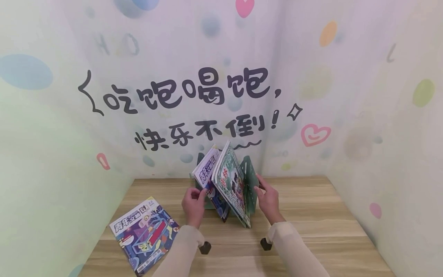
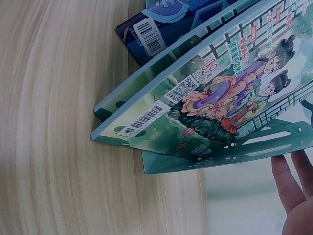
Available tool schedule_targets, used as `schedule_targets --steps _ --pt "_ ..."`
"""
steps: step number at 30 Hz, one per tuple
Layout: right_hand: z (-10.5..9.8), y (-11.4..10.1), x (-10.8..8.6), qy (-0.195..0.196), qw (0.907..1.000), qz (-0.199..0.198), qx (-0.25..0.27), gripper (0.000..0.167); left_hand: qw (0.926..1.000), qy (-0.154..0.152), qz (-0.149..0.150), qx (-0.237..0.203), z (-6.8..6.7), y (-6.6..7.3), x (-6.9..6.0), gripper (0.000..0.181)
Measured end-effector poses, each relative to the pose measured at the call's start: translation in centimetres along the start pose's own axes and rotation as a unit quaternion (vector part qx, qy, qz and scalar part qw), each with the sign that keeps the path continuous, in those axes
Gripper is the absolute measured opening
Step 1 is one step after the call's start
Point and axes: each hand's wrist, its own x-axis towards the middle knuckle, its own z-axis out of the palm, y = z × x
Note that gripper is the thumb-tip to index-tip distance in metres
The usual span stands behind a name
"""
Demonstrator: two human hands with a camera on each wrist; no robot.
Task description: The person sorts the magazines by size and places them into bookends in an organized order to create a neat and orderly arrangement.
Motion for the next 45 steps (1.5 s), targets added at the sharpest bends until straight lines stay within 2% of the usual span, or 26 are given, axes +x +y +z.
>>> schedule_targets --steps 4,8,18,25,30,40,45 --pt "0.0 0.2 0.0 0.0 1.0 0.003 0.0 0.048 0.9988 0.022 0.017 0.041 -0.5 -0.2 0.2 0.018" --pt "0.0 0.2 0.1 0.0 1.0 0.005 -0.004 0.048 0.9973 0.032 0.02 0.062 -1.1 -0.4 0.3 0.015" --pt "-0.3 -0.1 0.1 0.001 0.9999 0.01 -0.003 0.048 0.9933 0.048 0.006 0.105 -3.0 -1.4 0.2 0.019" --pt "-0.3 0.0 0.1 0.0 1.0 0.004 -0.001 0.049 0.9889 0.052 -0.025 0.137 -4.8 -2.1 0.2 0.019" --pt "-0.1 0.1 0.2 0.0 1.0 0.001 0.0 0.048 0.9866 0.073 -0.022 0.145 -6.3 -2.9 0.5 0.02" --pt "0.2 0.0 -0.1 0.004 0.9999 0.005 0.009 0.048 0.9732 0.118 -0.028 0.195 -9.7 -5.3 1.0 0.019" --pt "0.4 0.1 -0.1 0.006 0.9999 0.006 0.01 0.049 0.9613 0.122 -0.074 0.236 -11.1 -6.3 1.0 0.021"
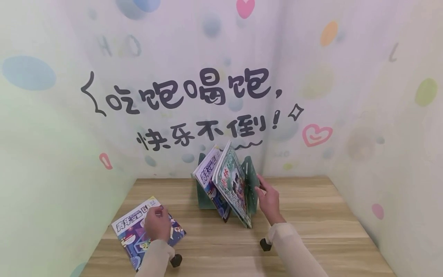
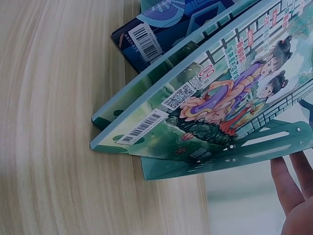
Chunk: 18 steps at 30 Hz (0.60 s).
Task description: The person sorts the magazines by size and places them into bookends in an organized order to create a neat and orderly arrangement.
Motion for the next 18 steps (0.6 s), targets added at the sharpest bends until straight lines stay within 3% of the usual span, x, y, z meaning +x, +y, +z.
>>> schedule_targets --steps 3,7,11,18 --pt "0.0 0.0 -0.1 -0.003 1.0 0.002 -0.001 0.049 0.9994 -0.008 -0.024 0.022 -0.5 -0.6 0.2 0.022" --pt "0.0 -0.3 -0.2 -0.009 0.9999 0.002 -0.01 0.049 0.9994 0.013 -0.012 0.028 -1.1 -1.4 0.5 0.018" --pt "-0.2 -0.6 -0.2 -0.009 0.9997 0.006 -0.02 0.049 0.9987 0.016 -0.024 0.043 -1.8 -1.9 0.7 0.018" --pt "-0.2 -0.6 -0.2 -0.008 0.9998 0.007 -0.016 0.049 0.9915 0.008 -0.06 0.116 -3.0 -3.8 0.9 0.027"
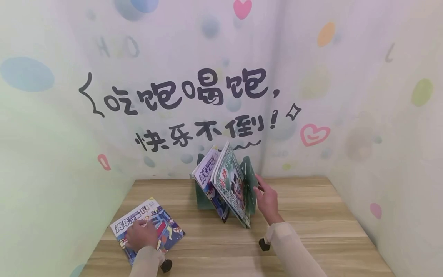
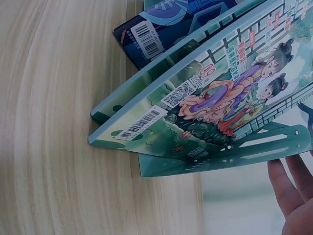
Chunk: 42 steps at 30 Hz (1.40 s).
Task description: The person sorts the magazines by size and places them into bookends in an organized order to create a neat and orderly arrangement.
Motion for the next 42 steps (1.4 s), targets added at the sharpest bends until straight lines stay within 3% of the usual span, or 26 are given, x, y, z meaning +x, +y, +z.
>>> schedule_targets --steps 4,11,19,27,34,42 --pt "0.1 -0.1 0.0 0.0 1.0 0.008 0.0 0.049 0.9982 -0.019 -0.035 0.043 -0.3 -0.9 0.1 0.033" --pt "0.1 0.0 0.1 0.001 1.0 0.006 0.0 0.05 0.9947 -0.032 -0.077 0.06 -1.3 -1.4 0.1 0.039" --pt "0.1 0.2 0.1 0.003 1.0 0.0 0.004 0.049 0.9951 -0.026 -0.079 0.053 -2.2 -1.3 -0.3 0.047" --pt "0.3 0.3 0.2 0.003 0.9999 0.005 0.01 0.049 0.9966 -0.03 -0.066 0.039 -2.3 -1.5 -0.4 0.076" --pt "0.4 0.2 0.3 0.0 0.9999 0.008 0.012 0.05 0.9957 -0.046 -0.067 0.045 -2.1 -1.6 0.0 0.085" --pt "0.4 0.3 0.2 0.002 0.9999 0.01 0.012 0.049 0.9961 -0.037 -0.077 0.019 -2.6 -1.8 0.3 0.088"
